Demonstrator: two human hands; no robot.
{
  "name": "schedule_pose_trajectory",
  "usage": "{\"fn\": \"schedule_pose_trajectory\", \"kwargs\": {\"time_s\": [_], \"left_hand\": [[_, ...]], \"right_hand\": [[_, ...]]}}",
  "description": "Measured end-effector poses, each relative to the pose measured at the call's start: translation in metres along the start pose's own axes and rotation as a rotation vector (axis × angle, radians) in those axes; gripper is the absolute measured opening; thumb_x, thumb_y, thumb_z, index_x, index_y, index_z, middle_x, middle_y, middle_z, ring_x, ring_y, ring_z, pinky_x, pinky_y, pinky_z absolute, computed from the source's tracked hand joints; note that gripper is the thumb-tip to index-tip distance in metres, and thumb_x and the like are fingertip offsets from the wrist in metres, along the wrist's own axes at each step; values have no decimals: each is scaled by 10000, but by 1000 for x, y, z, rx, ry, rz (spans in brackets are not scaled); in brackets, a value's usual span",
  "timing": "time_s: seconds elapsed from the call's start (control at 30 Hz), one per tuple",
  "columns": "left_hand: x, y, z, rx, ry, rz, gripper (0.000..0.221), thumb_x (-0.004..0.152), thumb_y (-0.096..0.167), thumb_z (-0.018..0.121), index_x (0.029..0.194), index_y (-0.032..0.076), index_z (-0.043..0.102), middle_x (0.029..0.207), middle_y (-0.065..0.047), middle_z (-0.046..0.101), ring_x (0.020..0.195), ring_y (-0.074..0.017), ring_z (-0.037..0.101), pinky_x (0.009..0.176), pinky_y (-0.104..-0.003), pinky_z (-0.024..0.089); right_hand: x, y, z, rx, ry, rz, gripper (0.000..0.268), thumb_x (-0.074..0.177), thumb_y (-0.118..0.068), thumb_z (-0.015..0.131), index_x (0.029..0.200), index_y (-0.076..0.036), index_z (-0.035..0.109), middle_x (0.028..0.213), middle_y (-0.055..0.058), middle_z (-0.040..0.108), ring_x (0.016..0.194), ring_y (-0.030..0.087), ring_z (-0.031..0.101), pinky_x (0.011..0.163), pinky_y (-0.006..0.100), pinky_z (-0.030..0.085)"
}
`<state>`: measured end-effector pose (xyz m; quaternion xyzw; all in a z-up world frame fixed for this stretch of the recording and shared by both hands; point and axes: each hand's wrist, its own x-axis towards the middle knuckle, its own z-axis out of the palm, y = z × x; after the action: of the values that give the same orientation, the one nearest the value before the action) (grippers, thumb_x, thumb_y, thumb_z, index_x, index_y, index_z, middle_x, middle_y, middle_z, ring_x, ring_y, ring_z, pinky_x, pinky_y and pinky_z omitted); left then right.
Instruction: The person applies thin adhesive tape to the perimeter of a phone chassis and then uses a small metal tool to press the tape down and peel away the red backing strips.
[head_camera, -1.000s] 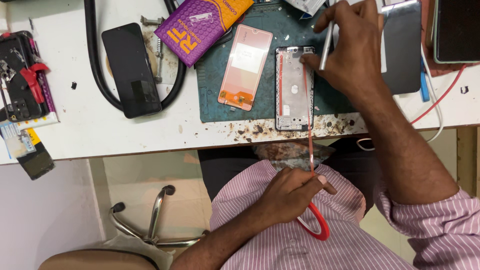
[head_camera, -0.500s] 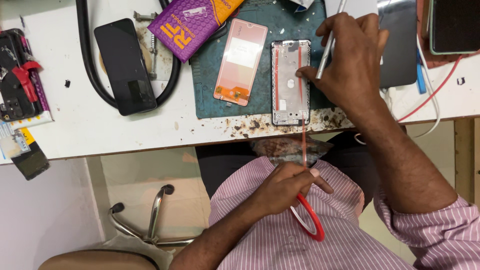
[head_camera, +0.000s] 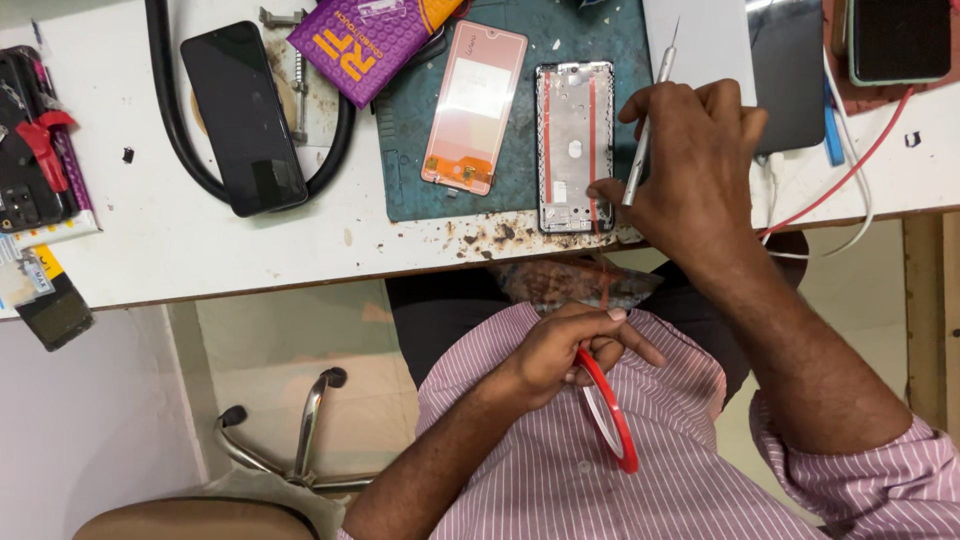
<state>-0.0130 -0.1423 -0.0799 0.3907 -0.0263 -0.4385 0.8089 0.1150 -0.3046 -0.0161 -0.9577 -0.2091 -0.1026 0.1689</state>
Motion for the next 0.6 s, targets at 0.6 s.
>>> {"fn": "schedule_pose_trajectory", "kwargs": {"time_s": [0.6], "left_hand": [[-5,15,4,27,-1,70,574,1131,318,346,1091,-111,725,483,31,353,411,-83,283,433,-277,273]], "right_hand": [[-55,35,21,1091,137,167,170,1110,-157,656,1185,-16,713,1076,86,719,900,108,696,760,219,588]]}}
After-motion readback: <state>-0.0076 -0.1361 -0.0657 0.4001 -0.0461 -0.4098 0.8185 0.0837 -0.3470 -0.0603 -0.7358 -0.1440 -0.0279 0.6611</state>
